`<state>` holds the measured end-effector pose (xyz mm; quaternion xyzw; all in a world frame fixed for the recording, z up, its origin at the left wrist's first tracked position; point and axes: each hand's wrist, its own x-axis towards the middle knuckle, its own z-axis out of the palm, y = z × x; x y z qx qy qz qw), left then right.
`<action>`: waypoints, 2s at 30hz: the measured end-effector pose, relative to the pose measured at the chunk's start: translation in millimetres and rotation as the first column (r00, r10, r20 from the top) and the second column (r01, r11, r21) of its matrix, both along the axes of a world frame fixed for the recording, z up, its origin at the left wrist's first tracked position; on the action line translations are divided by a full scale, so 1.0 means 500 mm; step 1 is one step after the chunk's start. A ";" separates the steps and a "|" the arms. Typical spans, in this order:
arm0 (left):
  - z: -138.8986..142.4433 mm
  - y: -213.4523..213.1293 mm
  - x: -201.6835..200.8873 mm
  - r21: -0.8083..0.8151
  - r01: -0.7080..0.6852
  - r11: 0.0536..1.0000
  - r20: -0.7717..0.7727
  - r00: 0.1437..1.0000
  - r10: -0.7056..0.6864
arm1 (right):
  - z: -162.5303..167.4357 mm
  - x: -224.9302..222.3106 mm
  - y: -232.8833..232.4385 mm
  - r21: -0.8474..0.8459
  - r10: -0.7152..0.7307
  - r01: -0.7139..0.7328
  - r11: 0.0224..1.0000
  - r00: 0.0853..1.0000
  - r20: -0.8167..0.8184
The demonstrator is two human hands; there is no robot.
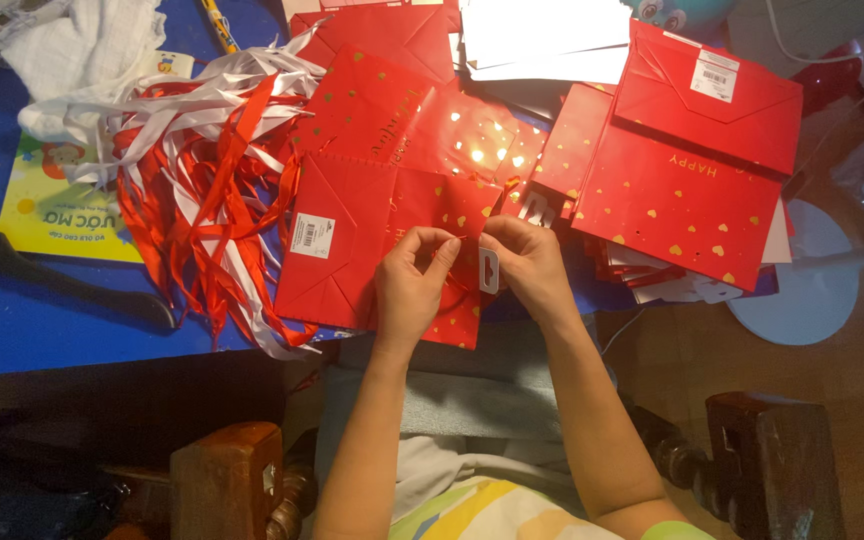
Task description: The person assembles red gift bags by threading red and white ribbons through white plastic handles and securing them with knots. They handle multiple bags one at a time, folding and tying ribbons, then stacking the finished bags on the table.
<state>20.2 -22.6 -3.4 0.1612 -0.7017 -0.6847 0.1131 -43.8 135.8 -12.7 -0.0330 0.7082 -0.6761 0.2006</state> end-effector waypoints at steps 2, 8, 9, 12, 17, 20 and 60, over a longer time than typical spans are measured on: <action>0.001 -0.005 0.004 -0.023 0.010 1.000 0.046 0.999 -0.009 | 0.000 0.001 -0.002 -0.013 0.002 -0.002 1.000 1.000 -0.010; -0.016 -0.022 0.004 0.130 0.121 0.984 -0.056 0.992 -0.115 | 0.003 0.000 -0.003 -0.023 -0.005 0.005 1.000 1.000 0.023; -0.022 -0.025 0.004 0.153 0.138 0.979 -0.063 0.990 -0.130 | 0.004 -0.001 -0.003 -0.032 -0.006 0.006 0.999 1.000 0.026; -0.041 -0.033 0.008 0.249 0.177 0.952 -0.072 0.984 -0.164 | 0.003 0.002 0.000 -0.035 0.006 -0.004 0.999 0.999 0.044; -0.063 -0.040 0.010 0.286 0.167 0.944 -0.054 0.986 -0.158 | -0.009 0.004 0.000 -0.077 0.029 -0.027 0.997 0.999 0.023; -0.058 -0.038 0.007 0.303 0.191 0.934 -0.158 0.976 -0.148 | -0.013 0.001 0.002 -0.070 0.025 -0.023 0.997 0.999 0.021; -0.059 -0.034 0.003 0.333 0.130 0.934 -0.082 0.991 -0.109 | -0.014 0.023 0.001 -0.134 0.152 -0.191 0.972 0.955 -0.256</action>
